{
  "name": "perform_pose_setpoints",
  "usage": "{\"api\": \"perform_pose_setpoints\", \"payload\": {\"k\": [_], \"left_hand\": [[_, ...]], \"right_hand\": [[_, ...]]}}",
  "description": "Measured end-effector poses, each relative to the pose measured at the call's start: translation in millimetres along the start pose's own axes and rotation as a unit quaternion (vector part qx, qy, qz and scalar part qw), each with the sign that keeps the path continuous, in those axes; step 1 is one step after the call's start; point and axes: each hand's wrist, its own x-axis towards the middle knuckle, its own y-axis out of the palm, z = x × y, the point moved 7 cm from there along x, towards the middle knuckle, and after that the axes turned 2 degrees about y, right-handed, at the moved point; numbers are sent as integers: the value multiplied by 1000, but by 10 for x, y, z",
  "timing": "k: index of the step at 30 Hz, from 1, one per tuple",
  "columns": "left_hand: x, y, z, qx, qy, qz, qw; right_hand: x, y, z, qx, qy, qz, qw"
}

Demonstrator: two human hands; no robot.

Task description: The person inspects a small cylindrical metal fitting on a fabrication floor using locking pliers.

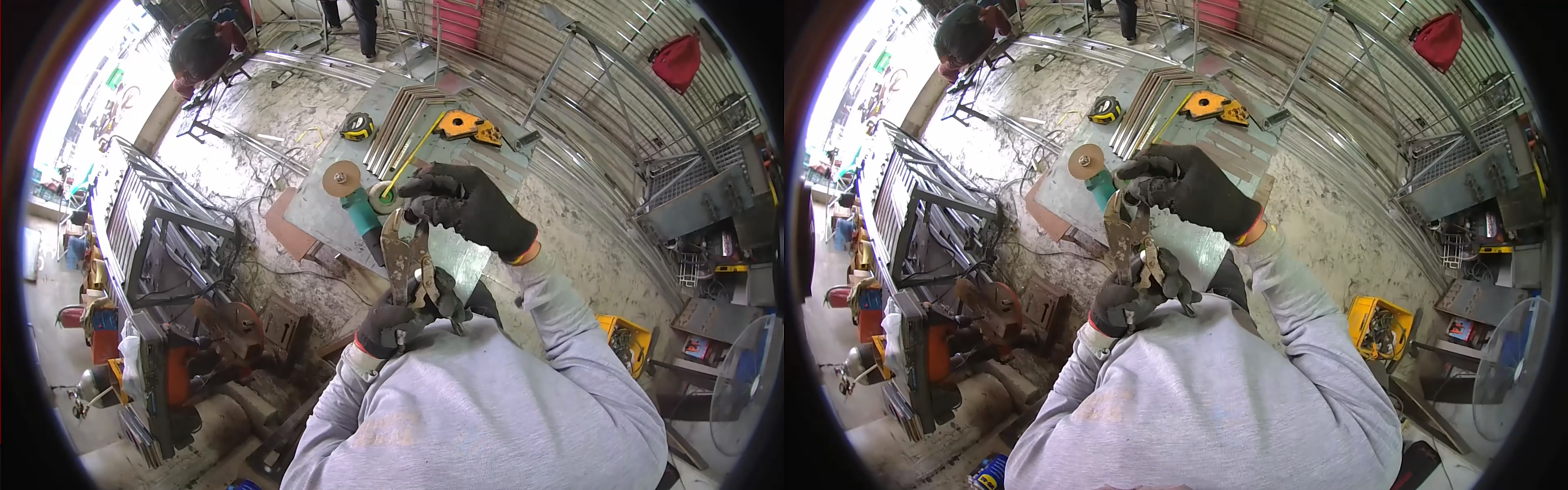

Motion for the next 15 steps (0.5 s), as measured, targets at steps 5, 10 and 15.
{"api": "perform_pose_setpoints", "payload": {"k": [5, 10, 15], "left_hand": [[-10, -13, 2, -4, -1, -17, 1000], [-19, 35, -26, -19, 11, -20, 1000], [-45, 0, -32, 2, -5, -27, 1000]], "right_hand": [[49, -51, 7, 16, 0, 34, 999], [105, -37, 36, -11, 6, 73, 997], [102, 4, 141, 41, -3, 96, 995]]}}
